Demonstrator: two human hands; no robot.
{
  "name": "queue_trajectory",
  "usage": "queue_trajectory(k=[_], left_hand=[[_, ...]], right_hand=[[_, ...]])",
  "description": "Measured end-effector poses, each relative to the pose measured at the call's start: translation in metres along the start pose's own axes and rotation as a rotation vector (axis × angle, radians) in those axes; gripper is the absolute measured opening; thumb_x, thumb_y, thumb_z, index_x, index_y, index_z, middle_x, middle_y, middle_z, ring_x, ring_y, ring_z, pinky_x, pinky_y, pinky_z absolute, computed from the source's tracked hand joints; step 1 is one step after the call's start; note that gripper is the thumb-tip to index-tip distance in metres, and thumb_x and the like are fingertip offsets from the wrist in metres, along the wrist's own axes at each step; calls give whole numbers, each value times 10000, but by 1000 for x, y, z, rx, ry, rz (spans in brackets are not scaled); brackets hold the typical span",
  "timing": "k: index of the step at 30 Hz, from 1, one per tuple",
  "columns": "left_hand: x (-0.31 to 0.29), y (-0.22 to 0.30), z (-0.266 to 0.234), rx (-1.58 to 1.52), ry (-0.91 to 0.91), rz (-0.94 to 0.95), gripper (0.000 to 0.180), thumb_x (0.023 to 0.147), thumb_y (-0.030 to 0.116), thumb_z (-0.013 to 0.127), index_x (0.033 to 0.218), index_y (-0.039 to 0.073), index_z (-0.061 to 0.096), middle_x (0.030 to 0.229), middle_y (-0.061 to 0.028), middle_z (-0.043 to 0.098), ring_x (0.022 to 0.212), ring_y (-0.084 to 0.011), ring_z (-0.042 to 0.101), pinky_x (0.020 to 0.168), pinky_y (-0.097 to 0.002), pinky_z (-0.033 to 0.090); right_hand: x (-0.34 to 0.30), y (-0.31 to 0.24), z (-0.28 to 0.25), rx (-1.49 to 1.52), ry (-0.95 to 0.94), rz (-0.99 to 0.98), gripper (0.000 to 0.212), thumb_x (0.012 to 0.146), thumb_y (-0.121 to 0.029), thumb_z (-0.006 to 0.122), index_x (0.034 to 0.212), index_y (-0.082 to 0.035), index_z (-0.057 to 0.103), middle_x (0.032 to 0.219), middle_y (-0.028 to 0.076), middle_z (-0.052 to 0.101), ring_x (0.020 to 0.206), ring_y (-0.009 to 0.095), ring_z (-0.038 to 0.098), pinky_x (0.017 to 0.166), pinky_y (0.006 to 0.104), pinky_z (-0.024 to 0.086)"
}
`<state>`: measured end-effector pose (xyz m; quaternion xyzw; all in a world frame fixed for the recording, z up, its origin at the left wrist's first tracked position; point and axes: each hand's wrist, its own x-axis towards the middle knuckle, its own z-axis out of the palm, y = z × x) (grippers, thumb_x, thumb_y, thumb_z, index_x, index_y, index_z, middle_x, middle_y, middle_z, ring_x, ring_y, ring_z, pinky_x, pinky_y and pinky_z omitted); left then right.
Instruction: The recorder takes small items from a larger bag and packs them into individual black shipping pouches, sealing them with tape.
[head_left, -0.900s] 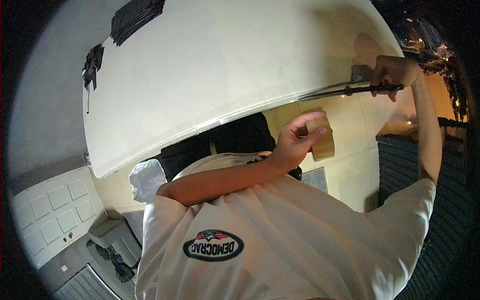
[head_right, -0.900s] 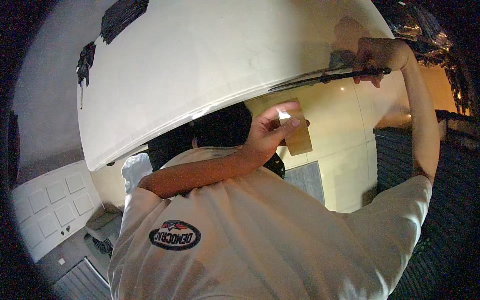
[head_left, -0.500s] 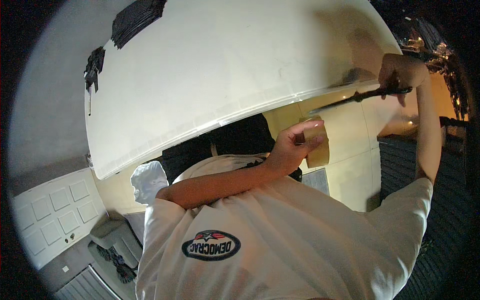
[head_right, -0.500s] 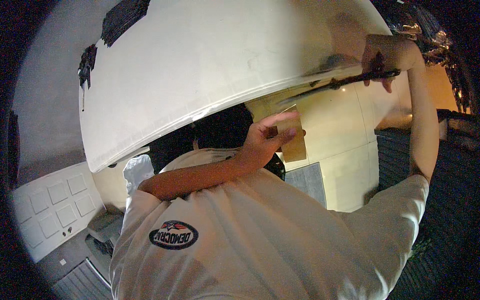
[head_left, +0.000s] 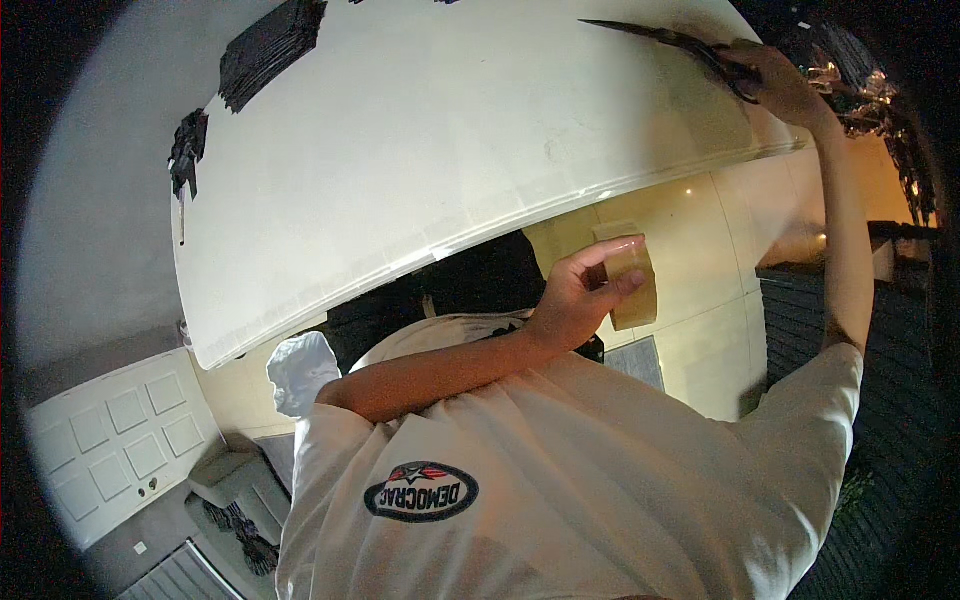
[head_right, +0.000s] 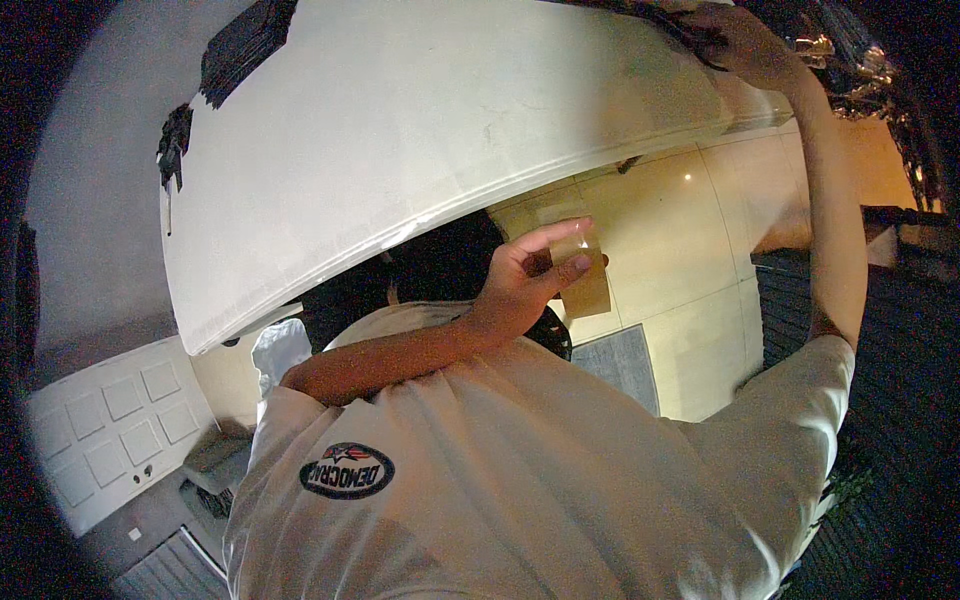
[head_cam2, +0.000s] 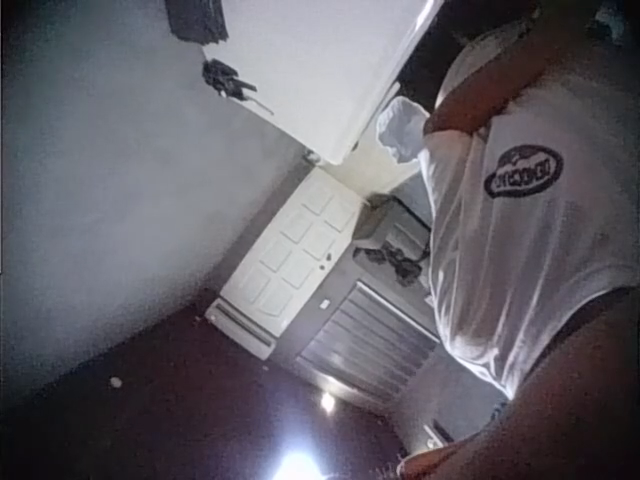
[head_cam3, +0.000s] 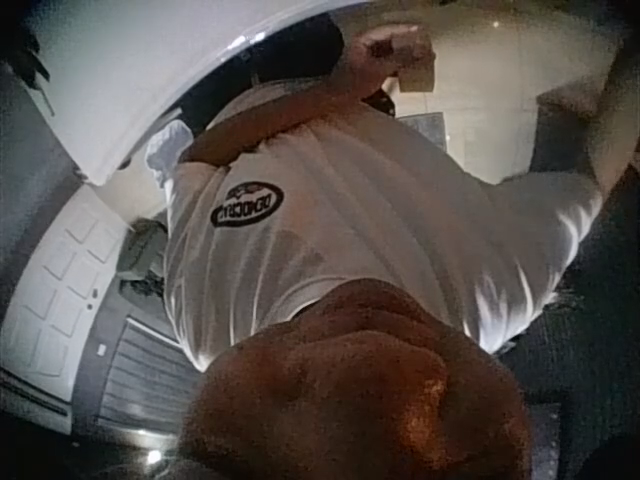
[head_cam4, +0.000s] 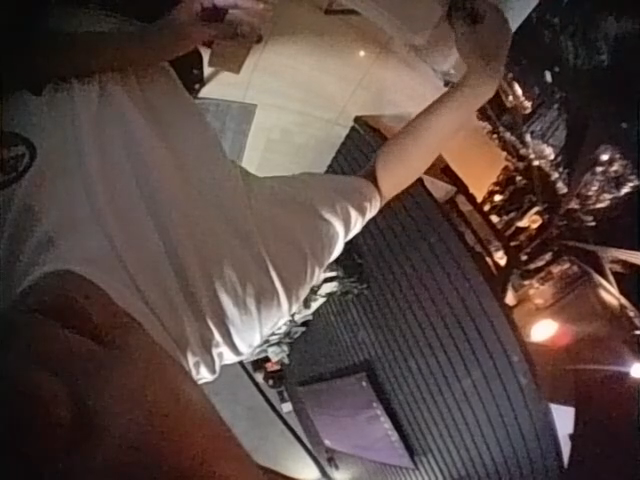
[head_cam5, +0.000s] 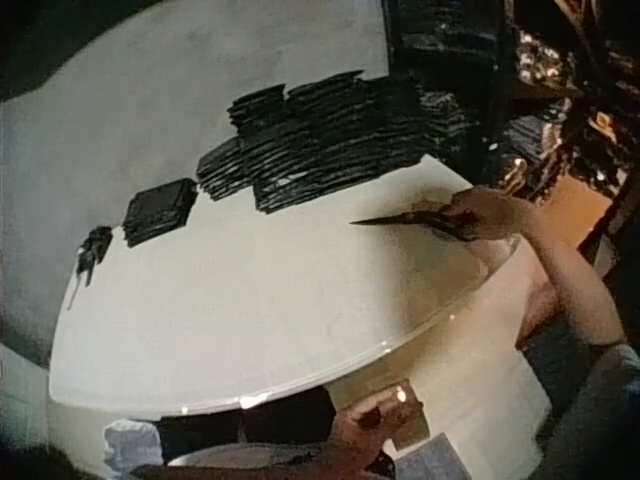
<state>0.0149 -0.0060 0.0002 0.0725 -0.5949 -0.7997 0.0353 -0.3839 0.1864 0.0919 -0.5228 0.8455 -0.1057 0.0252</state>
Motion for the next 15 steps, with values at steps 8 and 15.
queue_trajectory(k=[8, 15], left_hand=[[-2, 6, -6, 60, 2, -68, 470, 979, 285, 749, 1379, 69, 629, 655, 101, 438, 553, -6, 366, 494, -218, 313], [-4, 19, -1, 59, -25, -107, 434, 992, 241, 734, 1375, 65, 632, 691, 111, 467, 578, 3, 376, 510, -210, 325]], right_hand=[[-3, -81, 15, -82, 486, -56, 296, 877, -33, 716, 1173, -19, 701, 1025, 124, 703, 988, 202, 685, 867, 334, 529], [-53, -215, 46, 668, -82, 90, 176, 938, -169, 744, 981, 1, 730, 859, 72, 695, 753, 151, 618, 677, 304, 501]])
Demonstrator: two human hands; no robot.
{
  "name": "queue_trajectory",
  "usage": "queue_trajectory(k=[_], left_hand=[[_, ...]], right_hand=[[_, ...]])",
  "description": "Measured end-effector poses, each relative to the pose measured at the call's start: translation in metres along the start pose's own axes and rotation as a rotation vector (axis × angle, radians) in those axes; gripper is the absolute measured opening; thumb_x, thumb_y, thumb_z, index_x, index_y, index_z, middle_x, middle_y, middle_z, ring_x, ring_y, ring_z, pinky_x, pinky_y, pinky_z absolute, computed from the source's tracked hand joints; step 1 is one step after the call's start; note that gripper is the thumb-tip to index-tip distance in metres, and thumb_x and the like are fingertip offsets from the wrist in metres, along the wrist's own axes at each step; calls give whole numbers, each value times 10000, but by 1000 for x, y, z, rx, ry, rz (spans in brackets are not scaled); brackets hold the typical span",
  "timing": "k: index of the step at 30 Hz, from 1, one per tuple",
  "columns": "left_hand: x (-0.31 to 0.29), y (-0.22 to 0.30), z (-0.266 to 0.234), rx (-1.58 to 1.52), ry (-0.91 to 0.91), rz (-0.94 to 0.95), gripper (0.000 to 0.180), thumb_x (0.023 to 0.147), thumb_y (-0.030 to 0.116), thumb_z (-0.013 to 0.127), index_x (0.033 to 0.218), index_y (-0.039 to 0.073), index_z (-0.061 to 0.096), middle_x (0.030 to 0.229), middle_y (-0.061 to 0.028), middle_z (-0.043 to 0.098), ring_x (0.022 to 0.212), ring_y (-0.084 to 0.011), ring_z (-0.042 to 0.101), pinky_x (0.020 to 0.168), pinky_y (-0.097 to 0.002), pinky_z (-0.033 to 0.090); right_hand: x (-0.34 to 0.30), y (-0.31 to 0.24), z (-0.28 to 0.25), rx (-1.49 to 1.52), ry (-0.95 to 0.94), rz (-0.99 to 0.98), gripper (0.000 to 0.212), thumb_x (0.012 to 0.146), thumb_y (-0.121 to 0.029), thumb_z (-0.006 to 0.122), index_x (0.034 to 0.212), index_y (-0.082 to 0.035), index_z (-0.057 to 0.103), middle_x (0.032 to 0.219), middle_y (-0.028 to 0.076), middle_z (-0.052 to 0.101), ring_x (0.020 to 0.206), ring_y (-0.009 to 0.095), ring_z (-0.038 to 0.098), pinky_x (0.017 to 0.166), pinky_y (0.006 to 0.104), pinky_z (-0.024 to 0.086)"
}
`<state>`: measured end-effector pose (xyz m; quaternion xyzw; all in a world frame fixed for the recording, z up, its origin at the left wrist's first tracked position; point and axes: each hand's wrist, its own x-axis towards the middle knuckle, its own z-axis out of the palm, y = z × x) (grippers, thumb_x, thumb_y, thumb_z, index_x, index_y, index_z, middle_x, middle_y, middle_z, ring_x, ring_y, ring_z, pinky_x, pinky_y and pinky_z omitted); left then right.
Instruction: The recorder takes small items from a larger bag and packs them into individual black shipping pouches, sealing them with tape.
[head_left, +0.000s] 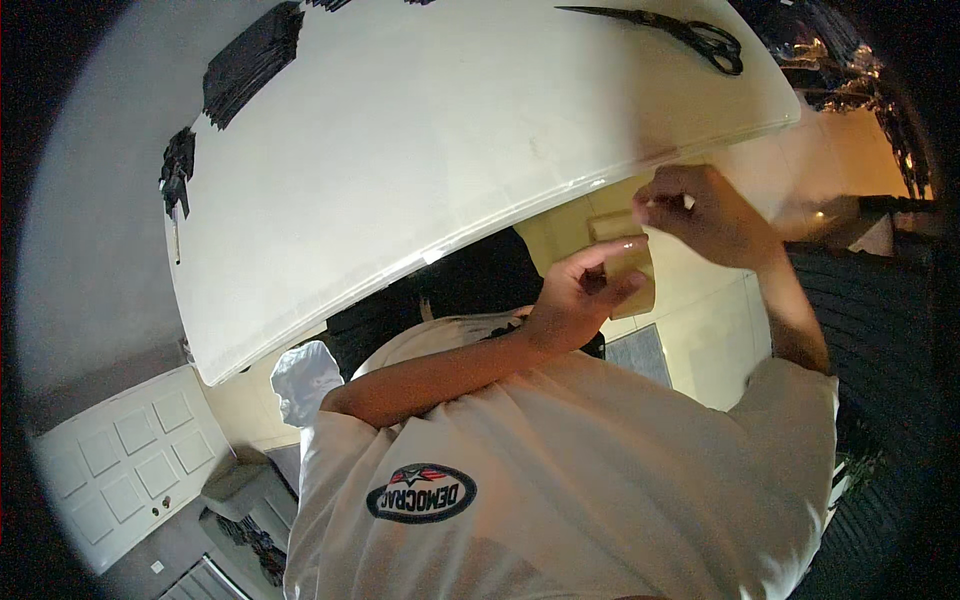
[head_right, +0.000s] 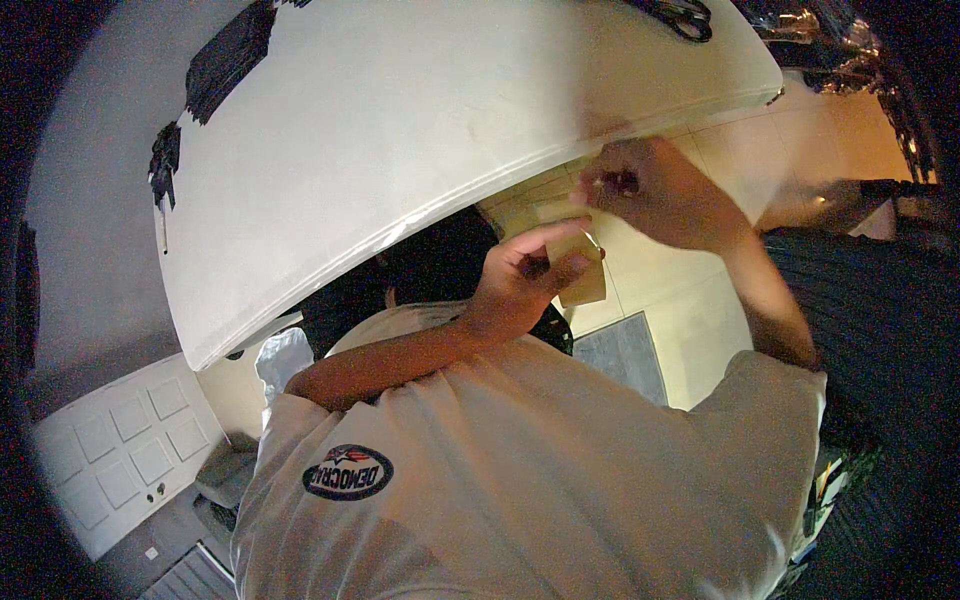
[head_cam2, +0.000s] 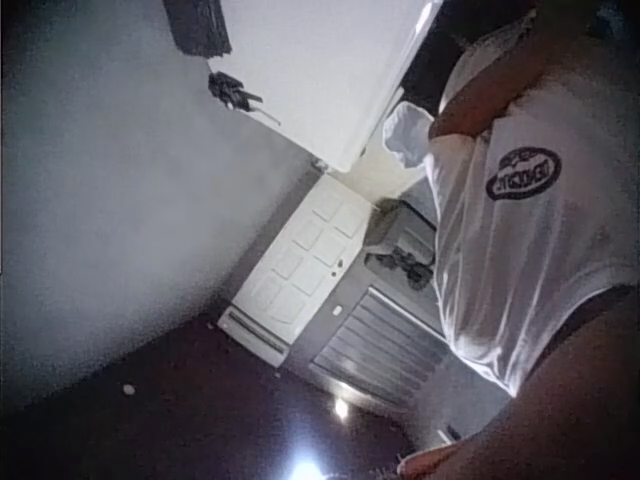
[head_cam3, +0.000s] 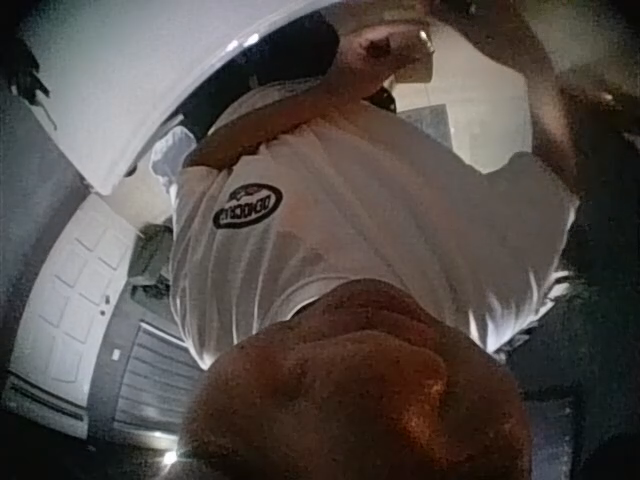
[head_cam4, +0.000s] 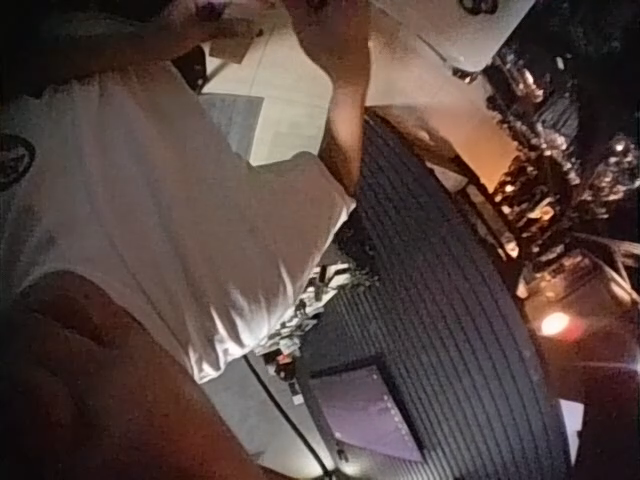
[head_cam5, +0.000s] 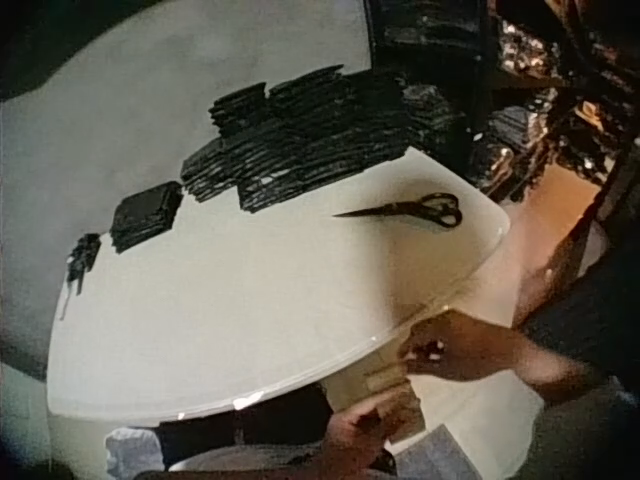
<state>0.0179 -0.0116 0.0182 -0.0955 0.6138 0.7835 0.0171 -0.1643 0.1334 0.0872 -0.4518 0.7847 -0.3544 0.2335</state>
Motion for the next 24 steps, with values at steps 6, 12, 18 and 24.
queue_trajectory(k=[6, 12, 18, 24], left_hand=[[-3, 17, 2, 284, -36, -146, 418, 972, 174, 748, 1365, 74, 648, 1037, 18, 719, 769, -5, 549, 678, -195, 469], [-3, 15, 8, 51, -13, 43, 421, 971, 112, 735, 1370, 34, 626, 887, 59, 616, 736, -20, 526, 653, -212, 464], [2, 8, 11, -6, -77, 0, 559, 918, 93, 785, 1419, 36, 544, 1037, -25, 665, 939, -85, 643, 820, -258, 549], [30, -13, 3, -87, -75, -87, 792, 868, 80, 835, 1515, 81, 377, 1237, -90, 664, 1125, -180, 662, 946, -333, 574]], right_hand=[[-5, 12, 19, 198, -28, 79, 230, 936, -219, 755, 988, 3, 727, 856, 81, 708, 761, 162, 623, 699, 320, 507], [-5, 14, 11, 217, -66, 73, 229, 917, -250, 779, 965, -32, 726, 855, 59, 715, 794, 154, 641, 718, 329, 514], [-8, -12, 9, 153, 113, 36, 140, 860, -55, 774, 855, -32, 636, 836, 16, 646, 791, 125, 627, 631, 294, 505], [-38, -61, -3, -250, 344, -409, 148, 730, -6, 759, 831, -70, 672, 867, 83, 668, 872, 325, 654, 756, 414, 549]])
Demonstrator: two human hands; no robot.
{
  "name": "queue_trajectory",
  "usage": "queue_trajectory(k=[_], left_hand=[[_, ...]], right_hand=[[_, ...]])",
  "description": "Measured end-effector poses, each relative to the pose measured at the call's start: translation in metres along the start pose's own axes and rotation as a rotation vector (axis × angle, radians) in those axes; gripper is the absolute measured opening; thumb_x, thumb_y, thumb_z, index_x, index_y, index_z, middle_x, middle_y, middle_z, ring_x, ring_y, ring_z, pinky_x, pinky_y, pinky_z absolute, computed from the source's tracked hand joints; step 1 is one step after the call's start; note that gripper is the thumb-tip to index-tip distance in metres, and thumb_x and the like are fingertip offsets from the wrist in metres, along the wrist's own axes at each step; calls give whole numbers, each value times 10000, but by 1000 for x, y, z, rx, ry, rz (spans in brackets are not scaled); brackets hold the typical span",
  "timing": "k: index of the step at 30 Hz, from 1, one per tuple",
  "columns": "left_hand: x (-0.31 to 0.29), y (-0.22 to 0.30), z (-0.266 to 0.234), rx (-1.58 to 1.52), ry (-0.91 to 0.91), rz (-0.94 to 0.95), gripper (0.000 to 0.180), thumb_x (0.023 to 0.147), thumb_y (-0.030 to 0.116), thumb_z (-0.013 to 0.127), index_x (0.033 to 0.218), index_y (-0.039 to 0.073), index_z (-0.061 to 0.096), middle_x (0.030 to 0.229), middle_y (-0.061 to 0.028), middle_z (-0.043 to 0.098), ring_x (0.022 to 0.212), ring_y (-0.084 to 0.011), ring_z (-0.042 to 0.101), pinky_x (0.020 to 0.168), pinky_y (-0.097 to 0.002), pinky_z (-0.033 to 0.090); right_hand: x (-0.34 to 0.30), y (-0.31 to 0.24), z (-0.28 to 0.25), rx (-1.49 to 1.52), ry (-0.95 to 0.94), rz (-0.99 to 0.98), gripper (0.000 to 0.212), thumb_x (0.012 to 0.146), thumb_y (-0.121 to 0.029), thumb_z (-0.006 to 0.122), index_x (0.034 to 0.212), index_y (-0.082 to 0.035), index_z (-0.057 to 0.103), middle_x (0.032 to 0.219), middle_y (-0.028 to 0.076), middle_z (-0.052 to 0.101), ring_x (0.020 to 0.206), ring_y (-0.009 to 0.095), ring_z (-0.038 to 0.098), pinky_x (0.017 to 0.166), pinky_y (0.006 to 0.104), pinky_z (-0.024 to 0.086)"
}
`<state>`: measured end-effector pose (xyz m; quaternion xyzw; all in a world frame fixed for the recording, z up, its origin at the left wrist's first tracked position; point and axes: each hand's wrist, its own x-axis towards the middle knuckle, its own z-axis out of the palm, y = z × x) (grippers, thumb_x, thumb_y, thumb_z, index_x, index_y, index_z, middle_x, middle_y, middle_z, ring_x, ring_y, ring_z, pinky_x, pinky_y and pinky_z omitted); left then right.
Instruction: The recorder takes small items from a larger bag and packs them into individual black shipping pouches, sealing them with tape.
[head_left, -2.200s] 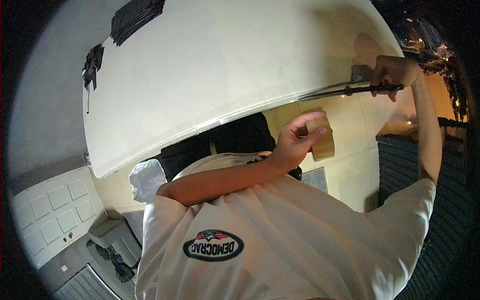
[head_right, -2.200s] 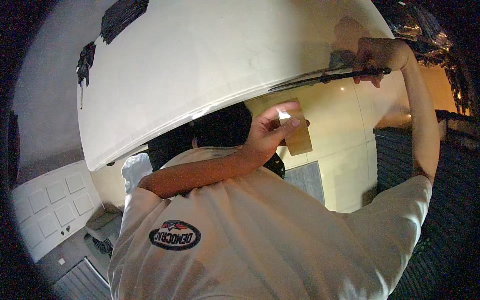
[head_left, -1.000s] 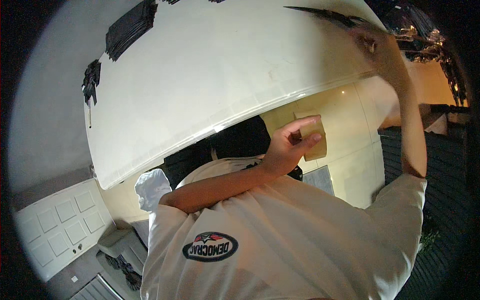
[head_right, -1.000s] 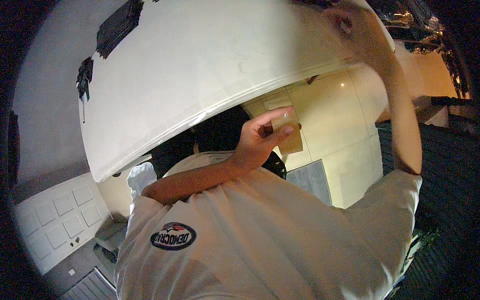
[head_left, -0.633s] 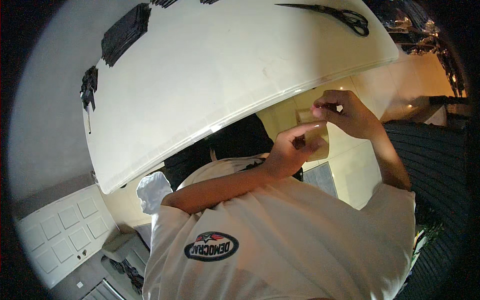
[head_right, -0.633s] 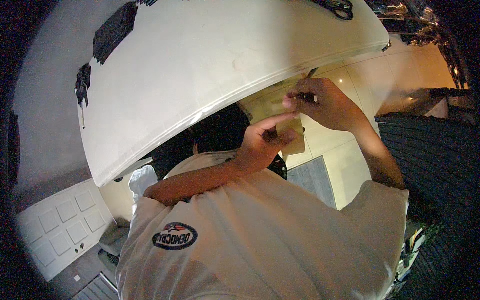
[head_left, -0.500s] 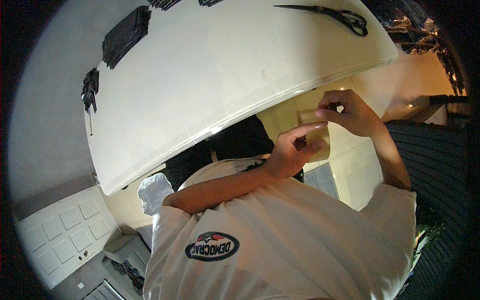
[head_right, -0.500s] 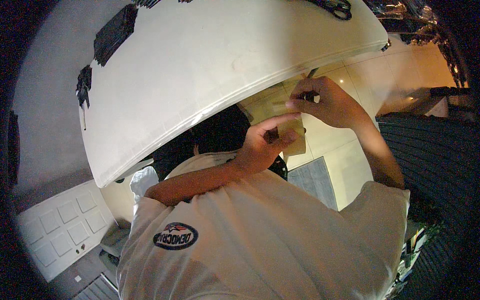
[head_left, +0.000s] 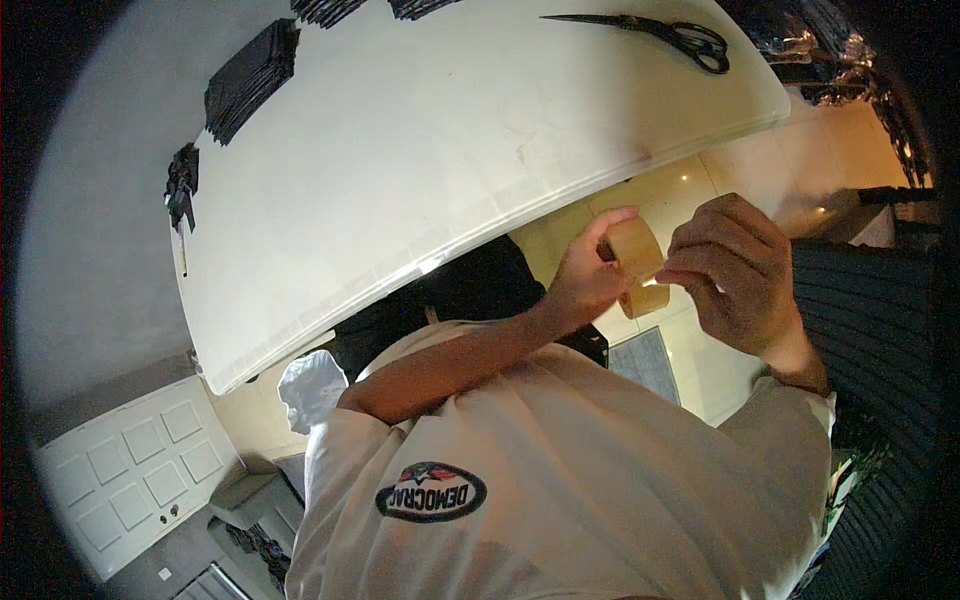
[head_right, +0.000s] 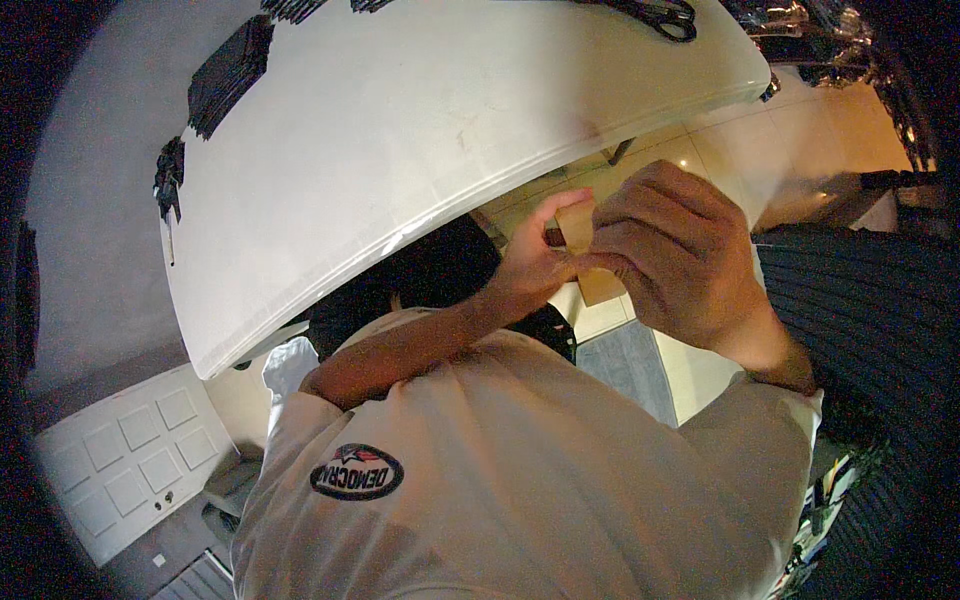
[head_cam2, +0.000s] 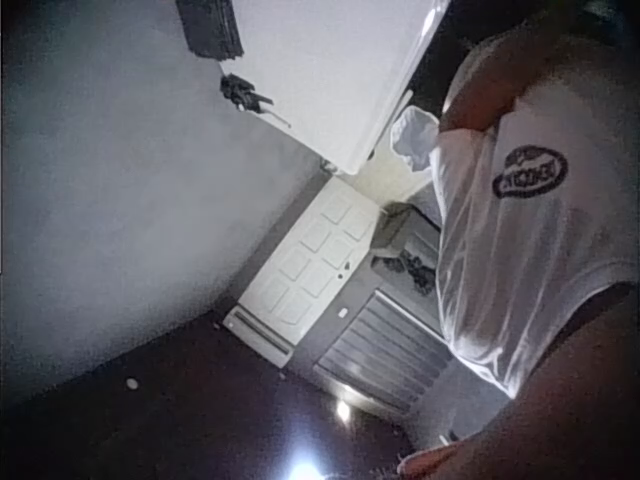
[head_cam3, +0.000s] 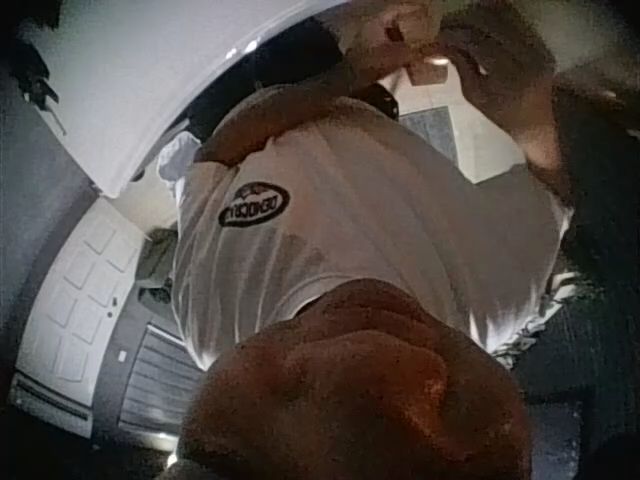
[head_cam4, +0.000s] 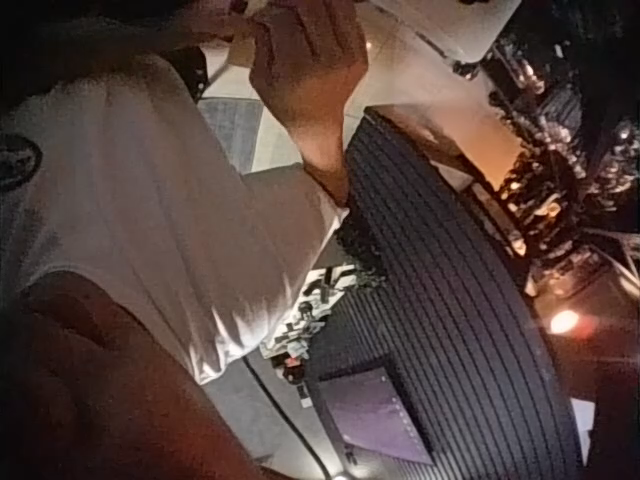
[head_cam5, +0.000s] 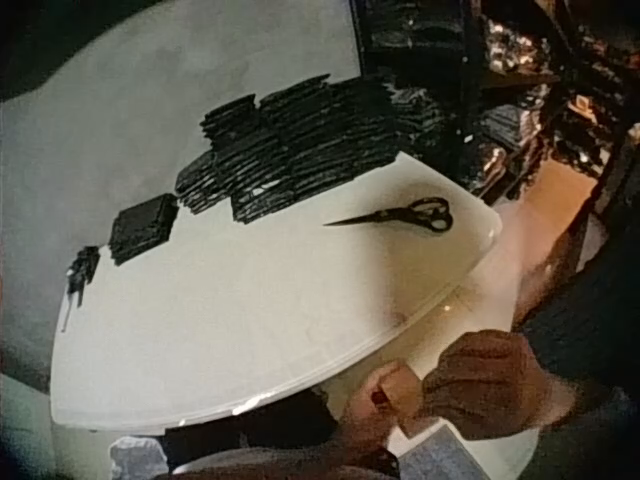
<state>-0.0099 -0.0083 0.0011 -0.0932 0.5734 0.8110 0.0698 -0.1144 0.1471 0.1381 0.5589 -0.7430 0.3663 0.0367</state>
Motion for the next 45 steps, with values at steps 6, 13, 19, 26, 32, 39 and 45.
queue_trajectory(k=[6, 13, 19, 26, 32, 39, 45], left_hand=[[-9, 2, 17, -100, -60, 43, 761, 909, 70, 791, 1538, 92, 363, 1258, -82, 623, 1148, -184, 630, 964, -355, 574], [-13, 2, 21, -242, 50, -25, 671, 1008, 69, 661, 1583, 125, 320, 1277, -88, 587, 1141, -168, 597, 953, -350, 552], [-13, 9, 23, -355, 53, -26, 635, 1052, 103, 602, 1609, 146, 299, 1157, -63, 594, 1009, -122, 608, 861, -274, 555], [-10, -5, 20, -241, 78, 11, 687, 1053, 116, 606, 1636, 127, 242, 924, 4, 524, 831, -58, 540, 812, -256, 544], [-11, 6, 28, -324, 98, -15, 685, 1056, 120, 598, 1636, 126, 233, 949, -12, 544, 857, -68, 573, 783, -278, 579], [-11, 7, 27, -365, 94, -28, 681, 1058, 106, 589, 1637, 141, 233, 1024, -33, 586, 918, -85, 607, 805, -284, 583], [-7, -6, 24, -277, 83, -1, 677, 1050, 88, 601, 1632, 153, 262, 951, -11, 552, 838, -70, 578, 754, -262, 565]], right_hand=[[25, 62, 21, 46, 96, 110, 147, 816, -74, 800, 865, -14, 675, 894, 121, 669, 833, 308, 664, 751, 399, 546], [36, 97, 54, 204, -90, 269, 212, 833, -158, 820, 836, 1, 680, 830, 131, 655, 755, 269, 666, 687, 393, 530], [43, 90, 50, 114, -107, 328, 236, 821, -189, 824, 795, -1, 683, 781, 141, 666, 726, 309, 668, 682, 407, 523], [42, 89, 51, 61, -105, 320, 257, 813, -197, 831, 781, 7, 679, 788, 153, 667, 722, 326, 669, 681, 418, 525], [42, 89, 53, 65, -106, 352, 261, 808, -211, 838, 780, 6, 696, 777, 158, 677, 725, 332, 677, 682, 425, 526], [42, 91, 56, 7, -94, 277, 207, 798, -93, 835, 784, 19, 662, 754, 132, 645, 667, 241, 624, 626, 369, 497], [43, 89, 54, -20, -132, 342, 262, 795, -214, 832, 763, 4, 691, 786, 168, 679, 728, 351, 675, 693, 450, 525]])
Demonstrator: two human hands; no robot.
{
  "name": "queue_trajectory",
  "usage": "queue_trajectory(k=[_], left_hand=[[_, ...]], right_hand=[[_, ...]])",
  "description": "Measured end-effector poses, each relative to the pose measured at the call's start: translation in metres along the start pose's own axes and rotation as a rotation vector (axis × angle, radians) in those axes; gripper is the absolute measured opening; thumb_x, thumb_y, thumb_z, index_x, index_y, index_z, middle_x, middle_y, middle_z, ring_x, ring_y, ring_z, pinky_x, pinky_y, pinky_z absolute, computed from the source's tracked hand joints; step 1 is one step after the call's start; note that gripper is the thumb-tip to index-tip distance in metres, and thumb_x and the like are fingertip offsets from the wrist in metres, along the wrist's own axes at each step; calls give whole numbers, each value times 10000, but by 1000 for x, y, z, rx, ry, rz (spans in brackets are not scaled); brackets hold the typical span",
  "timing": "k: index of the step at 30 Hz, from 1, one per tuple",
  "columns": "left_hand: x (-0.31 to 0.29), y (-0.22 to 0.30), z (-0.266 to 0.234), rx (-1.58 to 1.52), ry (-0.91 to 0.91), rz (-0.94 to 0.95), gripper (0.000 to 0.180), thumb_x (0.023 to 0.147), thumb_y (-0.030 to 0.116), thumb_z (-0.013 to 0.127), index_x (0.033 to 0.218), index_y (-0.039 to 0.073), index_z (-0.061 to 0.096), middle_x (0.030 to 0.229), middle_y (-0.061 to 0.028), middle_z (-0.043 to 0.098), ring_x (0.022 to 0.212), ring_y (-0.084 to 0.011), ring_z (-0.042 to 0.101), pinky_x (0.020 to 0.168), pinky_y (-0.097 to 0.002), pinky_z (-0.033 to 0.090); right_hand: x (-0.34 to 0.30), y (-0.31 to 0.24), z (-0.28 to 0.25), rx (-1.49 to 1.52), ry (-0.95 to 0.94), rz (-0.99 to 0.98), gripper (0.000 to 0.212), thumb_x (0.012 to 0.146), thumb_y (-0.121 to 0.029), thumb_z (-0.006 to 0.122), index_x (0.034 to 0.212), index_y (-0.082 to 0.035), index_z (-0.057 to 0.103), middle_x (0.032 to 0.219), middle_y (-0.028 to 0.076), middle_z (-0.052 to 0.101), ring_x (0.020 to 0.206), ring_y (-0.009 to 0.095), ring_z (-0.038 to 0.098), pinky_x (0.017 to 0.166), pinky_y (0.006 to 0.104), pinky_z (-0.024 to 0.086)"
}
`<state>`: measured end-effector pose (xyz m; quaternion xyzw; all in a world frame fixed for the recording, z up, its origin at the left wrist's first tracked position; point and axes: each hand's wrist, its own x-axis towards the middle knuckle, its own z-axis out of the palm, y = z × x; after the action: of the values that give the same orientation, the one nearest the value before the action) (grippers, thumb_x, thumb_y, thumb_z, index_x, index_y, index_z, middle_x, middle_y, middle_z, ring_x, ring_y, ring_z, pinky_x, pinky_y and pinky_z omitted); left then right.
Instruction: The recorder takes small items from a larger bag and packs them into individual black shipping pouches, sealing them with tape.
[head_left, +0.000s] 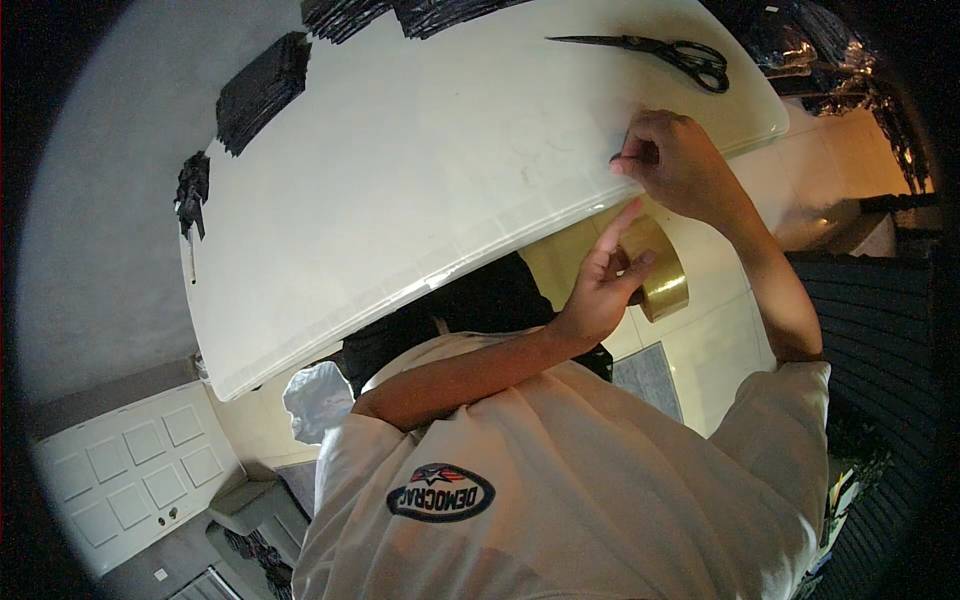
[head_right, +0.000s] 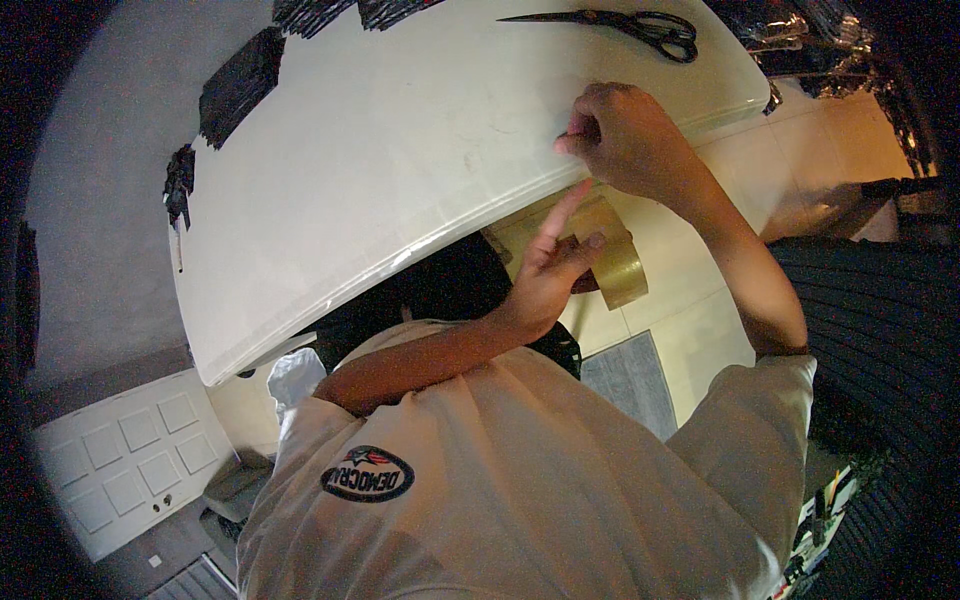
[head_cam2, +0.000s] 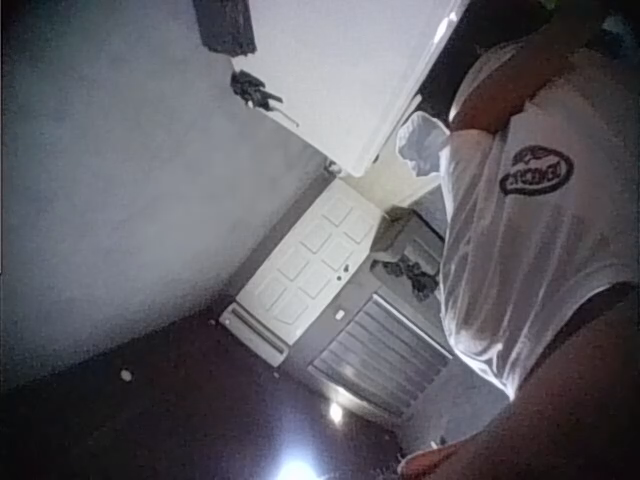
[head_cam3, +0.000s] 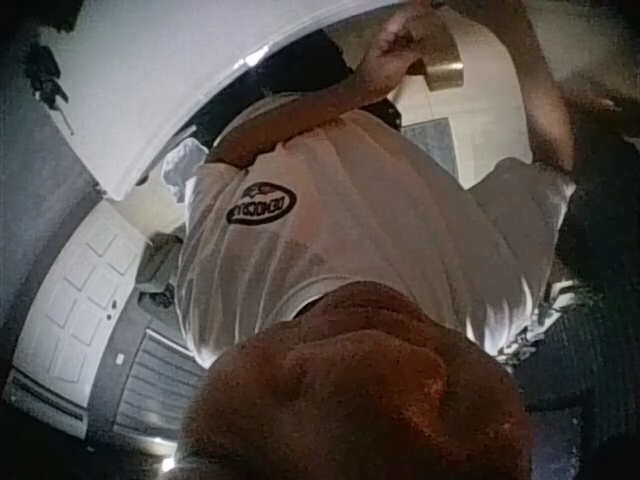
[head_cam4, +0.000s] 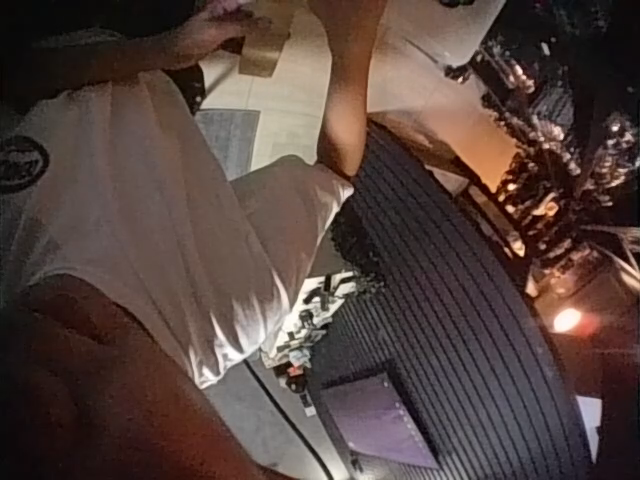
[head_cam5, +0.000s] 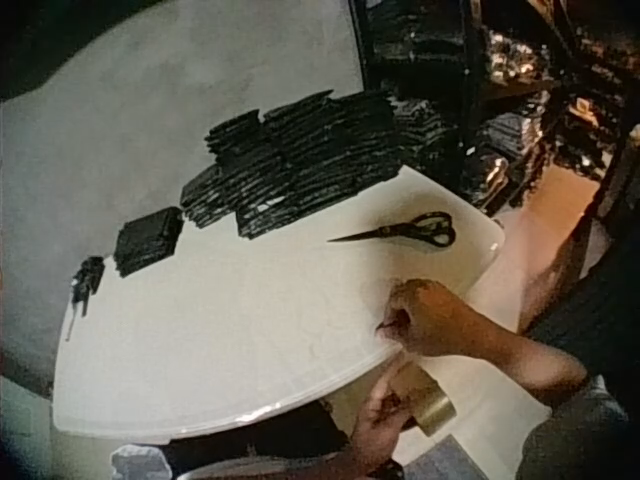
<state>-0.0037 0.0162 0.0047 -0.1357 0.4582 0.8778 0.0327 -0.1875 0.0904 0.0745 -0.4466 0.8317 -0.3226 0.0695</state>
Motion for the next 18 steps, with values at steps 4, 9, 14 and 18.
queue_trajectory(k=[4, 9, 14, 18], left_hand=[[-2, -4, 4, -82, 23, -6, 673, 1047, 89, 608, 1628, 157, 276, 923, -3, 531, 800, -58, 555, 725, -242, 547], [-3, -9, 7, -13, 3, 33, 672, 1041, 101, 623, 1616, 89, 276, 1163, -64, 619, 1039, -122, 601, 939, -288, 518], [-5, -14, 2, 55, -21, -28, 691, 1030, 120, 647, 1607, 55, 272, 1297, -97, 604, 1152, -153, 583, 1024, -302, 475], [-7, -13, 6, 63, -17, -2, 692, 1024, 117, 655, 1603, 54, 282, 1273, -92, 612, 1130, -149, 591, 1001, -298, 485]], right_hand=[[-1, 3, 1, 23, -10, 14, 276, 794, -223, 840, 770, 3, 683, 796, 173, 686, 713, 348, 679, 681, 439, 531], [1, 18, 4, 87, 30, 146, 306, 795, -143, 862, 799, -14, 584, 714, 79, 608, 644, 161, 561, 614, 341, 480], [-4, 19, 3, 56, 24, 124, 392, 764, -246, 895, 793, -36, 566, 709, 55, 605, 625, 168, 573, 594, 348, 475], [-5, 5, 5, -183, 89, -68, 511, 683, -442, 917, 737, -64, 577, 689, 58, 600, 607, 264, 606, 585, 404, 477]])
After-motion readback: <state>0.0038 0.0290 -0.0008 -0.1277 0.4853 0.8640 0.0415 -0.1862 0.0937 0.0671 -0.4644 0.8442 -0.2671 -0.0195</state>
